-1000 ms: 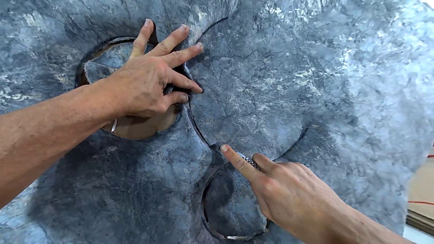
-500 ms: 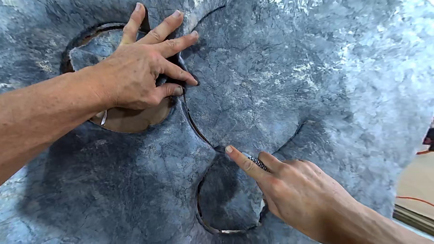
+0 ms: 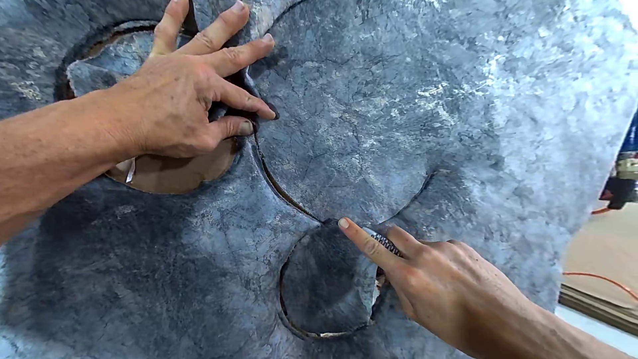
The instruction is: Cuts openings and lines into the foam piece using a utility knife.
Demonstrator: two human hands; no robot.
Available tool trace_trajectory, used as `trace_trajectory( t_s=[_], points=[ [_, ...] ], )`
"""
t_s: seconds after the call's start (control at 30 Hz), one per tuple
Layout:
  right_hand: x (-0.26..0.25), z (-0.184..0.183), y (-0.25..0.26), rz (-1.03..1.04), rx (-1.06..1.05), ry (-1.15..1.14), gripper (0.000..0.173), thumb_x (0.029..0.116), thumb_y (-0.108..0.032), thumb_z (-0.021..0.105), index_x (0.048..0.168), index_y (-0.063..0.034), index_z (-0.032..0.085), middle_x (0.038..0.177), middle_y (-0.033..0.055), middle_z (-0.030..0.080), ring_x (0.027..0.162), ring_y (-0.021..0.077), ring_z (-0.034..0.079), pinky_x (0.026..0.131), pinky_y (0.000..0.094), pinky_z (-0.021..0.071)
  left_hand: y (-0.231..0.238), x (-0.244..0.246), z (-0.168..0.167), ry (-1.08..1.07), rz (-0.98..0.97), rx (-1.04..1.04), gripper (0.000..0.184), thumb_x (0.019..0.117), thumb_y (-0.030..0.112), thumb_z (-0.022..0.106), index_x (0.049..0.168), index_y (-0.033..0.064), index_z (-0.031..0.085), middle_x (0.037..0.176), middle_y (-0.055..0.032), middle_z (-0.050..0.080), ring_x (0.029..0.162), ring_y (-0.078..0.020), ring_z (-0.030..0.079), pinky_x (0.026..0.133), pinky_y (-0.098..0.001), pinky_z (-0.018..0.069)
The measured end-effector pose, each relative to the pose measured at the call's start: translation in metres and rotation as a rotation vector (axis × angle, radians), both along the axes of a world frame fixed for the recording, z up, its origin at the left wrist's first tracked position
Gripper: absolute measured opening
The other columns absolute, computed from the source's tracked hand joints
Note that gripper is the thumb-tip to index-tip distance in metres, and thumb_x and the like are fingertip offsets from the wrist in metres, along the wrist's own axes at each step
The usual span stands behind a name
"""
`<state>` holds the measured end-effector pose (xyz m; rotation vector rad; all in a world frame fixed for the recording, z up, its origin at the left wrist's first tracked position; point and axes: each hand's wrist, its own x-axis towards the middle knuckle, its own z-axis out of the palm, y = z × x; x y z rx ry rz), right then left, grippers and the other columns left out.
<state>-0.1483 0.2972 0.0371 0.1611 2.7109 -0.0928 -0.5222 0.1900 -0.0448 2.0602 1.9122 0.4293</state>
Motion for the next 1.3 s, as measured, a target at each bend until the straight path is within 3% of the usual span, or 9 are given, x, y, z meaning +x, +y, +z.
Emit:
trace_trajectory(
  t_s=[0.47, 0.73, 0.87, 0.93, 0.97, 1.03, 1.07, 1.17, 1.3],
  points=[
    [0.027, -0.004, -0.055, -0.277, 0.067, 0.037, 0.078, 0.0778, -0.003, 0.059, 0.154, -0.0199, 0.051, 0.073, 0.0098, 0.054, 0.039, 0.0212, 0.048, 0.034, 0.0352, 0.0383, 0.0, 0.001, 0.002, 0.01, -0.012, 0.016, 0.044, 0.097, 0.06, 0.044, 0.126, 0.0426, 0.072, 0.167, 0.0, 0.034, 0.159, -0.0368, 0.015, 0.117, -0.0784, -0.0035],
    [0.052, 0.004, -0.065, -0.479, -0.129, 0.113, 0.065, 0.0886, -0.011, 0.054, 0.153, -0.022, 0.052, 0.07, 0.0064, 0.059, 0.044, 0.0232, 0.055, 0.038, 0.0411, 0.0461, 0.001, 0.002, 0.003, 0.001, -0.007, 0.006, 0.041, 0.0968, 0.055, 0.048, 0.125, 0.0386, 0.074, 0.166, 0.0009, 0.035, 0.159, -0.0343, 0.013, 0.118, -0.0765, -0.0054],
    [0.076, 0.033, -0.071, -0.749, -0.267, 0.085, 0.059, 0.0965, -0.025, 0.05, 0.154, -0.0125, 0.045, 0.07, 0.004, 0.064, 0.051, 0.0224, 0.06, 0.047, 0.0464, 0.0518, 0.002, 0.011, 0.015, 0.019, 0.05, -0.027, 0.035, 0.0963, 0.046, 0.057, 0.126, 0.0363, 0.074, 0.167, -0.0009, 0.035, 0.159, -0.0322, 0.013, 0.119, -0.0756, -0.005],
    [0.093, 0.048, -0.081, -0.84, -0.309, 0.111, 0.052, 0.092, -0.024, 0.053, 0.142, -0.0086, 0.056, 0.073, 0.0046, 0.065, 0.054, 0.0213, 0.061, 0.049, 0.0461, 0.0513, -0.011, 0.038, 0.034, 0.028, 0.124, 0.053, 0.033, 0.0967, 0.031, 0.061, 0.126, 0.0224, 0.075, 0.16, -0.009, 0.045, 0.155, -0.0348, 0.027, 0.121, -0.0741, 0.0053],
    [0.1, 0.052, -0.084, -0.866, -0.315, 0.129, 0.047, 0.091, -0.022, 0.054, 0.136, -0.0071, 0.06, 0.077, 0.0057, 0.068, 0.058, 0.0212, 0.063, 0.052, 0.0463, 0.053, -0.025, 0.062, 0.046, 0.039, 0.164, 0.136, 0.03, 0.098, 0.026, 0.059, 0.122, 0.0153, 0.075, 0.147, -0.0131, 0.057, 0.145, -0.0368, 0.043, 0.119, -0.0708, 0.0203],
    [0.113, 0.052, -0.085, -0.853, -0.292, 0.207, 0.041, 0.0932, -0.023, 0.053, 0.131, -0.0098, 0.064, 0.086, 0.0039, 0.07, 0.064, 0.0169, 0.065, 0.055, 0.042, 0.0554, -0.068, 0.131, 0.059, 0.045, 0.222, 0.196, 0.027, 0.099, 0.025, 0.055, 0.106, 0.0088, 0.075, 0.106, -0.0139, 0.072, 0.107, -0.0363, 0.066, 0.095, -0.0612, 0.0493],
    [0.116, 0.049, -0.08, -0.811, -0.27, 0.254, 0.039, 0.096, -0.025, 0.052, 0.131, -0.0133, 0.066, 0.092, 0.0027, 0.072, 0.068, 0.0143, 0.066, 0.058, 0.0395, 0.0572, -0.09, 0.168, 0.056, 0.054, 0.245, 0.16, 0.027, 0.0978, 0.028, 0.055, 0.1, 0.0091, 0.074, 0.093, -0.0118, 0.071, 0.093, -0.0339, 0.069, 0.082, -0.0563, 0.0542],
    [0.11, 0.033, -0.046, -0.612, -0.169, 0.38, 0.039, 0.1001, -0.029, 0.047, 0.13, -0.0204, 0.069, 0.096, 0.0021, 0.072, 0.07, 0.0139, 0.067, 0.054, 0.0385, 0.0559, -0.122, 0.254, 0.032, 0.169, 0.377, 0.066, 0.035, 0.0986, 0.037, 0.056, 0.115, 0.0113, 0.074, 0.106, -0.0143, 0.073, 0.099, -0.035, 0.07, 0.081, -0.0533, 0.0557],
    [0.076, 0.019, 0.013, -0.281, -0.099, 0.443, 0.037, 0.0996, -0.026, 0.046, 0.127, -0.0203, 0.071, 0.099, 0.0012, 0.073, 0.077, 0.0166, 0.07, 0.058, 0.0387, 0.056, -0.108, 0.301, 0.02, 0.379, 0.615, 0.032, 0.048, 0.0956, 0.042, 0.057, 0.138, 0.0213, 0.064, 0.122, -0.012, 0.071, 0.111, -0.0331, 0.066, 0.09, -0.0513, 0.0485]
  ],
)
